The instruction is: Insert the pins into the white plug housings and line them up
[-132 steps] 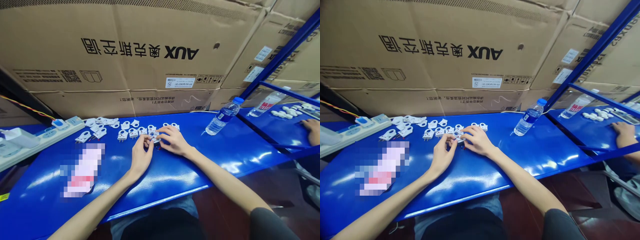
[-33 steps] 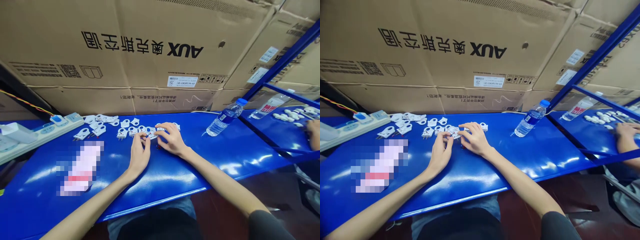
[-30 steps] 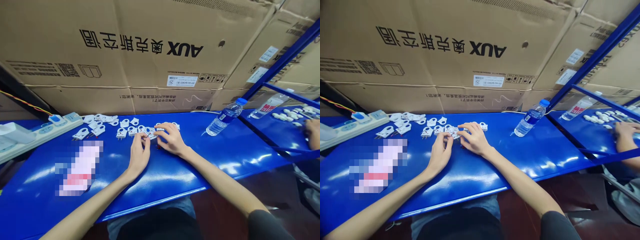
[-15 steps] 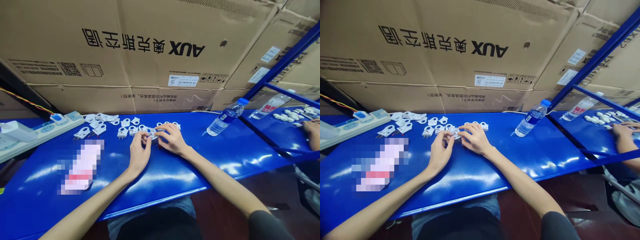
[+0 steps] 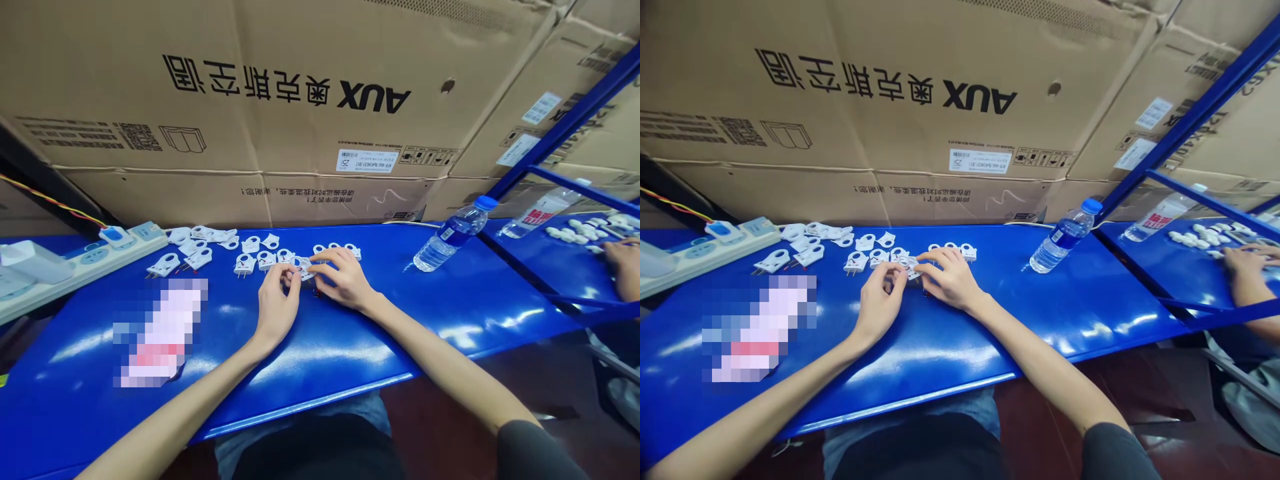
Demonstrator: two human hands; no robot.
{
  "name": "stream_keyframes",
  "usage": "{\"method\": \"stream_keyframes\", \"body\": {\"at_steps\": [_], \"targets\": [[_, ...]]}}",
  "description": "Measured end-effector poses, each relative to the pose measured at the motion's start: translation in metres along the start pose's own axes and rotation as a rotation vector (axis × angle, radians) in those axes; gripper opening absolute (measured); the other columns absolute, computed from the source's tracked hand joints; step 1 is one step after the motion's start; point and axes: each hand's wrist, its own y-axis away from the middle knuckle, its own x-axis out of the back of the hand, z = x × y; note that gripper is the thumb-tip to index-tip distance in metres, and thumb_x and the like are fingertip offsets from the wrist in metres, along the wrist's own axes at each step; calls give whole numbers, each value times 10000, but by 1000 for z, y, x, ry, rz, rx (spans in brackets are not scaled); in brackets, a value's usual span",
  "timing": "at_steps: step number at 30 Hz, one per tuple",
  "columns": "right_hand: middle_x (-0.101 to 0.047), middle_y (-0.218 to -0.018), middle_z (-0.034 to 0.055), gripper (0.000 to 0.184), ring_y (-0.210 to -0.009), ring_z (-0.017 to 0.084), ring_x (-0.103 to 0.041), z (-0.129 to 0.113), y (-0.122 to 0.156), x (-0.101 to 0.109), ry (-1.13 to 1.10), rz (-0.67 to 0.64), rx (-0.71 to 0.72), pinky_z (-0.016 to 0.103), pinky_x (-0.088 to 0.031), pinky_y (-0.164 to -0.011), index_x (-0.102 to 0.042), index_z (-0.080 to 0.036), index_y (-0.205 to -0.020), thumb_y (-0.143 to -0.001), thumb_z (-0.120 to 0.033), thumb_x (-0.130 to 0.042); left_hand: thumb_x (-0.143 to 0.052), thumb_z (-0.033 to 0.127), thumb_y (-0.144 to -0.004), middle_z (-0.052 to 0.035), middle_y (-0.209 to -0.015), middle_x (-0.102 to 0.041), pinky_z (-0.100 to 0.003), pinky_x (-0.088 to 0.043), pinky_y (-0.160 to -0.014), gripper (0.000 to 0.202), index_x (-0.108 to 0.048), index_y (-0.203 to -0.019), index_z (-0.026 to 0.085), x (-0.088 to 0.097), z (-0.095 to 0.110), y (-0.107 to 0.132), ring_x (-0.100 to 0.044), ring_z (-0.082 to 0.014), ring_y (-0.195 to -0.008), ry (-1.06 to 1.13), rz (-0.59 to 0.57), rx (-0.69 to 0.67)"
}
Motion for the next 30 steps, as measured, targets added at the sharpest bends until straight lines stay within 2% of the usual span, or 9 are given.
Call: {"method": "stream_keyframes", "body": {"at_steps": [4,7,11,16,25,30], "targets": [[-731,-1191,78,154,-1123,234,-626,2,0,0,14,-66,-68,409,-471,-985,-717,-234,-1105,-997,-204,-612,-538,342,-976,-15,-886,-645,-326,-478,-771,140,-599,-927,227,0,1,0,-587,-179,-786,0,-6,-12],[-724,-1187,90,154,-1113,246,-613,5,0,-3,35,-66,-154,420,-462,-985,-728,-220,-1107,-1018,-244,-604,-527,311,-977,-16,-877,-631,-324,-480,-775,129,-604,-918,227,-1,2,2,-579,-178,-786,-52,-39,-64],[-704,-1198,98,171,-1113,260,-595,10,1,-12,17,-71,-296,429,-473,-957,-738,-220,-1130,-1014,-296,-638,-558,241,-931,-27,-888,-622,-347,-490,-814,95,-631,-872,225,-4,-1,5,-590,-197,-838,-138,-153,-127],[-695,-1224,90,159,-1135,274,-594,14,1,-22,-44,-83,-375,476,-477,-1010,-760,-244,-1101,-997,-310,-659,-563,192,-905,-46,-945,-647,-410,-494,-898,93,-641,-867,226,-6,-6,8,-607,-239,-950,-227,-261,-165],[-681,-1273,90,192,-1178,282,-572,16,-5,-27,-57,-121,-443,473,-490,-1029,-754,-241,-1141,-980,-278,-656,-602,183,-883,-38,-947,-655,-416,-487,-899,74,-653,-865,233,-4,-4,10,-612,-240,-955,-287,-260,-185],[-668,-1328,93,258,-1243,286,-551,8,-10,-23,-55,-166,-344,480,-468,-1056,-727,-256,-1244,-1022,-299,-602,-620,172,-856,-25,-886,-635,-392,-475,-853,61,-634,-850,231,-5,-4,11,-599,-229,-909,-293,-233,-214]]}}
